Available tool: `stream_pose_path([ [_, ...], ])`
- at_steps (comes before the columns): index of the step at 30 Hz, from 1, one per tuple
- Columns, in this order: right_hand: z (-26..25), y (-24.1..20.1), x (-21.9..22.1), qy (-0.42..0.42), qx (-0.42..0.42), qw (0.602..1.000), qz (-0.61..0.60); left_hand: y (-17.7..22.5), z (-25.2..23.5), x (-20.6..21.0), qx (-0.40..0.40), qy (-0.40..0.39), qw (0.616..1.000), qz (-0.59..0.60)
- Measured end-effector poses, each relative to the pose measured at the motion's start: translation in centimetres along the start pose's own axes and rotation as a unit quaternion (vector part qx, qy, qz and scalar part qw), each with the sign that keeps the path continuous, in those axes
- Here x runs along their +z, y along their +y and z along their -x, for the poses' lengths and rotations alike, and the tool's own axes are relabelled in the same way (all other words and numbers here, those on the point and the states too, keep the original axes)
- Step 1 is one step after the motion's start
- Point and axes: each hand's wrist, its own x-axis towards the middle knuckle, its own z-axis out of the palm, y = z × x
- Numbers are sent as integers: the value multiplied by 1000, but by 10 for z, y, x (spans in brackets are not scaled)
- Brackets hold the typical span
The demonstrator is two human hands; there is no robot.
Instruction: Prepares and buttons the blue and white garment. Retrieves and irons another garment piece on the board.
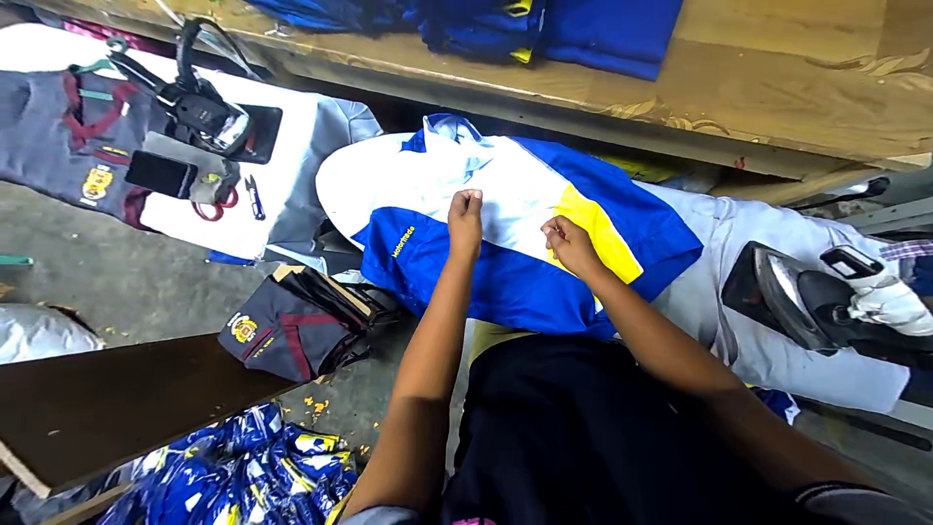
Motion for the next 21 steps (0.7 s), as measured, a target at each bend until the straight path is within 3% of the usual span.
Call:
stream_pose_path([
  [5,9,-11,2,-5,21,998,-64,13,54,-55,-32,46,986,159],
  [7,6,-14,-7,-4,19,997,-77,-9,77,-96,-31,100,990,100],
  [10,4,-15,-29,27,22,996,-78,-90,116,-166,-100,192,969,-117],
  [12,5,-13,-51,65,21,994,-84,-152,165,-206,-268,94,913,-292],
  [14,6,-5,-75,107,19,988,-106,-192,229,-217,-438,-85,798,-405],
  [16,6,3,-98,166,31,977,-128,-198,285,-202,-522,-200,705,-436],
  [17,5,6,-111,197,42,972,-123,-195,300,-191,-550,-216,694,-412],
  [19,-2,10,-141,248,69,962,-90,-229,320,-179,-582,-166,738,-298],
  [21,-17,12,-174,280,99,953,-61,-302,338,-174,-504,-82,825,-242],
])
